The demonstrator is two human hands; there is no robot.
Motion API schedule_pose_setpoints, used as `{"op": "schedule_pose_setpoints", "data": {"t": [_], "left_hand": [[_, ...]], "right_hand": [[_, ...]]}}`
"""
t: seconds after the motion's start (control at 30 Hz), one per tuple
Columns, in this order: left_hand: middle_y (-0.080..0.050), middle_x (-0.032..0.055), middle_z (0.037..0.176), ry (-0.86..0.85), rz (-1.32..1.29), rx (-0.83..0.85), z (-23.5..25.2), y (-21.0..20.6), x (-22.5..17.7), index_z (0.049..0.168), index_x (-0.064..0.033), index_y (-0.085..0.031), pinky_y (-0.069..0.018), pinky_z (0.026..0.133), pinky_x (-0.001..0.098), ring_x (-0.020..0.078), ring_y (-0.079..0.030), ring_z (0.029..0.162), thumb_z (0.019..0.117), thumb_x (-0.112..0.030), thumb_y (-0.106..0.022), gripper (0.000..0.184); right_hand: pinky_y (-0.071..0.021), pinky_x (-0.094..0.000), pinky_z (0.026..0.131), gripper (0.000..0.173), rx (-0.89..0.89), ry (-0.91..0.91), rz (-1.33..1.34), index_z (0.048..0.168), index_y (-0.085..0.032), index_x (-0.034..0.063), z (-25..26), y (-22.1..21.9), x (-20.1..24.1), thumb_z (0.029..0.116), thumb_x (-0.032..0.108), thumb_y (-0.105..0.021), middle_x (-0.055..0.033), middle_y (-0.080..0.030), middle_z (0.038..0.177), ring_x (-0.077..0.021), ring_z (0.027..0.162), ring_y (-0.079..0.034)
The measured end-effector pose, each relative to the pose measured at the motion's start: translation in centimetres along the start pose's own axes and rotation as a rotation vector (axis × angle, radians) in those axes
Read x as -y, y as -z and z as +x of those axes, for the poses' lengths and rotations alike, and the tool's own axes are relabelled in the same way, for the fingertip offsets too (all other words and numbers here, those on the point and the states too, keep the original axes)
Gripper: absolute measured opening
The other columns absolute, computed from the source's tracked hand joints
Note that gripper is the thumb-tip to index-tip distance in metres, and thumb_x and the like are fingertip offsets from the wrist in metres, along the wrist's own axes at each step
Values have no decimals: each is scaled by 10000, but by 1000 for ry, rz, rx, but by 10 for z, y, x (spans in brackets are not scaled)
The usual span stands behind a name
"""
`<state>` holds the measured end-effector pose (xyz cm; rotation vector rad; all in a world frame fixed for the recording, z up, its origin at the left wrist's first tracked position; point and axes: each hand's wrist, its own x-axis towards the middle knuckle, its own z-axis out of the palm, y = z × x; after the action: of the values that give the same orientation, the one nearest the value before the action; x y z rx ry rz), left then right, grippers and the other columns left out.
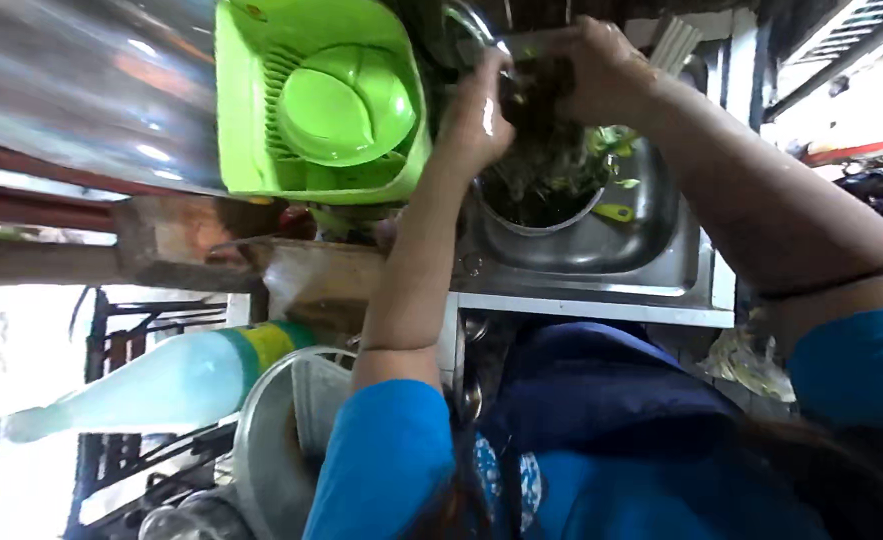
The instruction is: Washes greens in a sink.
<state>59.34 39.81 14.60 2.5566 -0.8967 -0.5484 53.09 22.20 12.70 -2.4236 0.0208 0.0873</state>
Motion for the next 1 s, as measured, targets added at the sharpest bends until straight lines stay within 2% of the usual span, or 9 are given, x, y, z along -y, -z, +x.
{"op": "schedule_pose_setpoints", "data": {"t": [0.07,0.2,0.27,0.33,0.4,0.57,0.67,0.8,1.0], "left_hand": [[-355,249,1604,-6,-21,170,-3,10,8,1648,-96,-133,-400,1147,562,402,-427,1442,855,1,-759,1015],[-535,287,1439,179,264,123,-17,52,54,1418,-25,-575,-395,1096,656,462,-486,1367,928,-86,-683,506],[-456,377,1461,374,415,71,-14,58,93,1394,29,-578,-337,1060,783,589,-410,1365,879,-85,-735,550],[-149,369,1636,435,444,3,-7,50,127,1567,-19,-377,-174,1116,832,641,-153,1470,788,-24,-795,885],[-24,303,1685,424,487,-42,4,42,155,1640,-121,-245,-97,1121,845,616,-48,1504,734,22,-818,1081],[-264,340,1608,453,638,-105,22,23,194,1621,-166,-301,-286,1005,861,643,-261,1429,764,82,-769,1007],[-360,333,1562,422,638,-141,19,33,184,1592,-118,-357,-370,937,840,644,-346,1382,908,69,-622,757],[-498,404,1384,421,610,-218,-4,89,148,1526,-24,-395,-443,869,787,650,-525,1200,1016,11,-444,513],[-540,434,1291,446,412,-381,-90,177,106,1353,109,-516,-366,961,801,621,-521,1217,1021,-99,-493,393]], "right_hand": [[-462,-642,1025,485,15,24,-7,1263,-666,37,6,-18,-9,805,100,-810,-271,-592,1313,-448,1242,-564],[-415,-781,962,1058,262,-146,-115,1599,-360,273,8,-78,-9,715,364,-935,-325,-227,1620,-606,1355,-388],[-319,-860,968,1276,441,-279,-190,1657,-146,361,15,-110,-6,679,362,-965,-283,53,1693,-664,1439,-187],[-374,-837,940,1115,516,-329,-249,1633,-274,203,22,-133,-11,734,275,-930,-344,-129,1651,-656,1397,-293],[-426,-759,970,560,576,-351,-240,1396,-550,-38,30,-147,-18,907,160,-739,-344,-516,1424,-549,1305,-506],[-375,-601,1139,411,482,-536,55,1336,-563,-117,34,-189,-59,1094,201,-466,-311,-543,1421,-444,1370,-499],[-331,-597,1170,452,494,-446,46,1400,-522,-110,40,-190,-67,1060,187,-548,-319,-504,1466,-457,1400,-458],[-466,-696,957,362,704,-116,-355,1219,-652,-77,39,-123,-21,912,100,-725,-310,-642,1227,-492,1172,-611],[-474,-671,982,734,239,79,-81,1424,-589,106,-7,-5,30,746,54,-864,-251,-643,1289,-452,1184,-615]]}}
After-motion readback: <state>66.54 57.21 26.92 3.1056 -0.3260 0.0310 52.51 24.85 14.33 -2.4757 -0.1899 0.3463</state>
